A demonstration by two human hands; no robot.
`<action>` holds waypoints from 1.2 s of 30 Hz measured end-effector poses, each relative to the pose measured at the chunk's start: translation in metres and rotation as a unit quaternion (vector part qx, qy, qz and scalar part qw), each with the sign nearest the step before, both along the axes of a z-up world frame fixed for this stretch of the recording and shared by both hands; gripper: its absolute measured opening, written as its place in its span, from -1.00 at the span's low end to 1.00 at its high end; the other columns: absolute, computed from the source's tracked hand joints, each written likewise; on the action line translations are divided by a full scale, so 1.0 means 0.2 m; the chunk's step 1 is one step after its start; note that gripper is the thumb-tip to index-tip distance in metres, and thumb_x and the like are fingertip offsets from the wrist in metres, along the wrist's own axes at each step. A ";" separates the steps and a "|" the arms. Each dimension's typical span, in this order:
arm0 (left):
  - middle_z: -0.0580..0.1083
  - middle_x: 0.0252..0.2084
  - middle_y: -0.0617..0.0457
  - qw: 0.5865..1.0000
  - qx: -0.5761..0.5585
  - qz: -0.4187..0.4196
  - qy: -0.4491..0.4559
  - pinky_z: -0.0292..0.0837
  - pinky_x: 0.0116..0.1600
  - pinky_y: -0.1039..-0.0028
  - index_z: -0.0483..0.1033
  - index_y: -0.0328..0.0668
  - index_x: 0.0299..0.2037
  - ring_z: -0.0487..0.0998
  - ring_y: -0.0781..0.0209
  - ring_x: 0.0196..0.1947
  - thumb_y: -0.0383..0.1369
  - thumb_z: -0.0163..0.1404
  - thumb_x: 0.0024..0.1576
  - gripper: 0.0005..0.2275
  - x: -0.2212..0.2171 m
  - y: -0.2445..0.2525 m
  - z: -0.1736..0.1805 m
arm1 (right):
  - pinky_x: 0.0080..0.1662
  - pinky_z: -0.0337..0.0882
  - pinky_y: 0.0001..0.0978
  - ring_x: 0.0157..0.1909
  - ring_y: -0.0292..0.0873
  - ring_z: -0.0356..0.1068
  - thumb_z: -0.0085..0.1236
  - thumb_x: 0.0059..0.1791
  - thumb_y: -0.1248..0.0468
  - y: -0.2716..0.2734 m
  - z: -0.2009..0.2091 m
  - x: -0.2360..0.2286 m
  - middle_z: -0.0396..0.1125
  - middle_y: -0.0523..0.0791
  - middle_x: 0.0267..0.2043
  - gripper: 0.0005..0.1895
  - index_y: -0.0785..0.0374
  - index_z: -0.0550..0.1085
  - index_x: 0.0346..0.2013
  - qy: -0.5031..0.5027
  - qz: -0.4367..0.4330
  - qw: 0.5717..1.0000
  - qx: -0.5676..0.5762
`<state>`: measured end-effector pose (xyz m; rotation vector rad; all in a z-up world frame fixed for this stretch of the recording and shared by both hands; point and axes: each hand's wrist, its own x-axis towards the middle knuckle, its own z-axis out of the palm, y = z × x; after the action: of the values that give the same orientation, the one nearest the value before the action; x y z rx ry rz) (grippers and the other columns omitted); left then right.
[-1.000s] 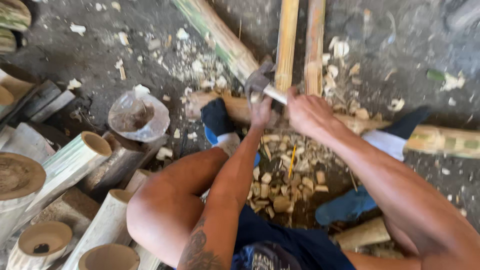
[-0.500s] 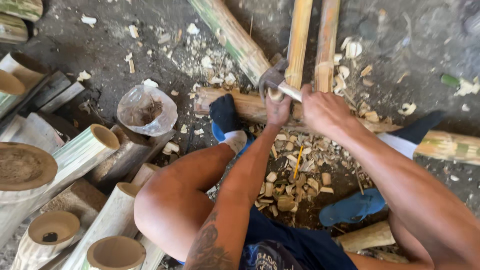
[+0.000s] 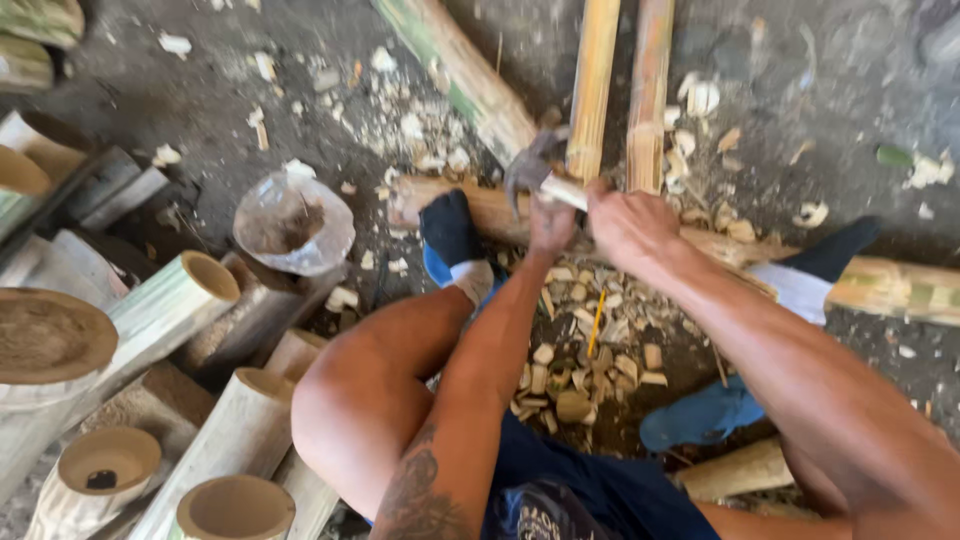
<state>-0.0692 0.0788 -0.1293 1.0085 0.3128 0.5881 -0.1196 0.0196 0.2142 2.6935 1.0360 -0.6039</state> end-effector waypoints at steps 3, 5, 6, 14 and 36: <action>0.55 -0.02 0.04 0.997 0.059 0.030 0.045 0.49 0.07 0.37 0.45 -0.32 0.06 0.56 0.19 -0.04 -0.49 0.16 0.11 -0.69 -0.08 -0.06 0.04 | -0.80 0.20 -0.34 -0.75 -0.19 0.20 -0.24 -0.02 0.56 0.02 0.16 -0.04 0.24 -0.01 -0.58 -0.56 0.51 0.17 0.17 0.005 0.033 0.996 0.083; 0.55 -0.03 0.03 0.999 0.014 0.017 0.040 0.49 0.07 0.36 0.45 -0.32 0.05 0.57 0.19 -0.04 -0.48 0.14 0.13 -0.70 -0.09 -0.06 0.09 | -0.74 0.23 -0.29 -0.75 -0.16 0.23 -0.21 0.14 0.41 0.02 0.31 -0.05 0.26 0.04 -0.53 -0.82 0.48 0.22 0.00 0.033 -0.028 0.982 0.181; 0.55 -0.05 0.02 0.999 0.000 0.006 0.045 0.50 0.05 0.35 0.46 -0.33 0.04 0.57 0.18 -0.06 -0.48 0.13 0.14 -0.73 -0.11 -0.05 0.11 | -0.72 0.23 -0.32 -0.71 -0.17 0.26 -0.13 0.11 0.43 0.01 0.35 -0.05 0.29 0.05 -0.51 -0.81 0.50 0.24 -0.02 -0.015 0.013 0.965 0.261; 0.49 -0.11 0.15 0.995 -0.038 -0.018 0.092 0.55 -0.01 0.37 0.39 -0.21 0.04 0.55 0.19 -0.09 -0.50 0.06 0.11 -0.71 -0.12 -0.08 0.11 | -0.76 0.23 -0.33 -0.73 -0.19 0.22 -0.24 0.15 0.39 -0.08 -0.05 0.00 0.27 -0.03 -0.55 -0.70 0.47 0.19 0.17 -0.006 -0.015 1.000 0.008; 0.60 -0.16 -0.11 0.967 0.224 -0.044 0.109 0.60 -0.05 0.31 0.52 -0.31 -0.02 0.64 0.10 -0.17 -0.36 0.13 0.13 -0.74 -0.06 -0.14 0.34 | -0.62 0.38 -0.24 -0.62 -0.08 0.34 -0.14 0.06 0.40 -0.67 -0.46 0.05 0.32 0.06 -0.41 -0.54 0.32 0.14 0.27 0.172 -0.392 0.874 0.232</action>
<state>-0.0820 0.0512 -0.0612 1.5227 0.3331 0.4768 -0.1087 -0.1141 0.1214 3.5093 0.0497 -1.1117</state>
